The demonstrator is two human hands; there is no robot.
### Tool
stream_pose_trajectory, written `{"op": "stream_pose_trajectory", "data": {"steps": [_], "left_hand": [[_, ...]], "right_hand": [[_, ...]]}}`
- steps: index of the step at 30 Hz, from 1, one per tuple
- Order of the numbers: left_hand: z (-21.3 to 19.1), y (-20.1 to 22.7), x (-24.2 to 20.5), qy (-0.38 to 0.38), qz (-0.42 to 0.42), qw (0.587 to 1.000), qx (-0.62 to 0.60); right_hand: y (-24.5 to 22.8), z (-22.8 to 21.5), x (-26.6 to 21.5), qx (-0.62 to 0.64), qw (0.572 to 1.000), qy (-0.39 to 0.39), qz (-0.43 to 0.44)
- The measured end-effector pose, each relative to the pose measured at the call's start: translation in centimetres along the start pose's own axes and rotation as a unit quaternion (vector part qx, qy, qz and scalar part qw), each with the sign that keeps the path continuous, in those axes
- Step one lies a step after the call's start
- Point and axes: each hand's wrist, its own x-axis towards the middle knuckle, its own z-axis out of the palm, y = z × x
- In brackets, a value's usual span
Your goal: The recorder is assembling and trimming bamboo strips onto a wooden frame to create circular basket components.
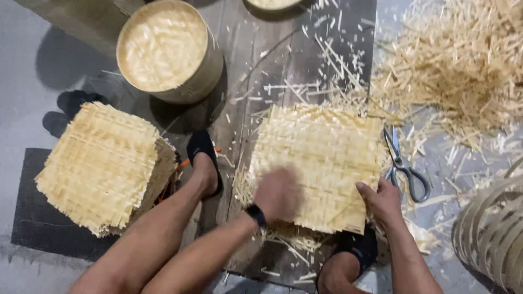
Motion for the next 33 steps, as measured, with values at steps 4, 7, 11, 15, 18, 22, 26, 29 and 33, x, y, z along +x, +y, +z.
{"op": "stream_pose_trajectory", "data": {"steps": [4, 7, 11, 15, 18, 22, 26, 29, 33], "left_hand": [[5.9, -11.1, 5.1, 0.29, -0.321, 0.74, -0.515], [9.7, -15.4, 7.4, 0.196, -0.283, 0.721, -0.601], [9.3, -14.8, 7.1, 0.256, -0.24, 0.743, -0.57], [8.8, -14.1, 6.1, 0.288, -0.235, 0.755, -0.541], [5.5, -11.7, 4.7, 0.279, -0.283, 0.758, -0.517], [4.0, -0.8, 0.8, 0.444, -0.227, 0.757, -0.421], [3.2, 8.5, -3.0, 0.437, 0.063, 0.855, -0.273], [2.2, 6.5, -2.6, 0.465, 0.029, 0.826, -0.318], [0.4, -4.0, -0.4, 0.396, -0.293, 0.735, -0.466]], "right_hand": [[1.4, 0.1, 0.1, -0.088, 0.995, 0.034, 0.021], [1.8, 0.7, 0.1, -0.059, 0.998, 0.033, 0.01], [-4.4, 3.1, -3.3, -0.242, 0.937, 0.201, -0.149], [-9.8, 7.0, -5.1, -0.421, 0.865, -0.035, -0.272], [-9.4, 9.0, -5.6, -0.505, 0.775, 0.006, -0.38], [-9.5, 9.1, -5.4, -0.552, 0.763, -0.024, -0.334], [-7.2, 8.7, -5.0, -0.541, 0.762, -0.028, -0.356], [-6.0, 8.4, -3.6, -0.53, 0.757, -0.024, -0.381], [-8.7, 9.2, -5.6, -0.511, 0.791, -0.027, -0.336]]}}
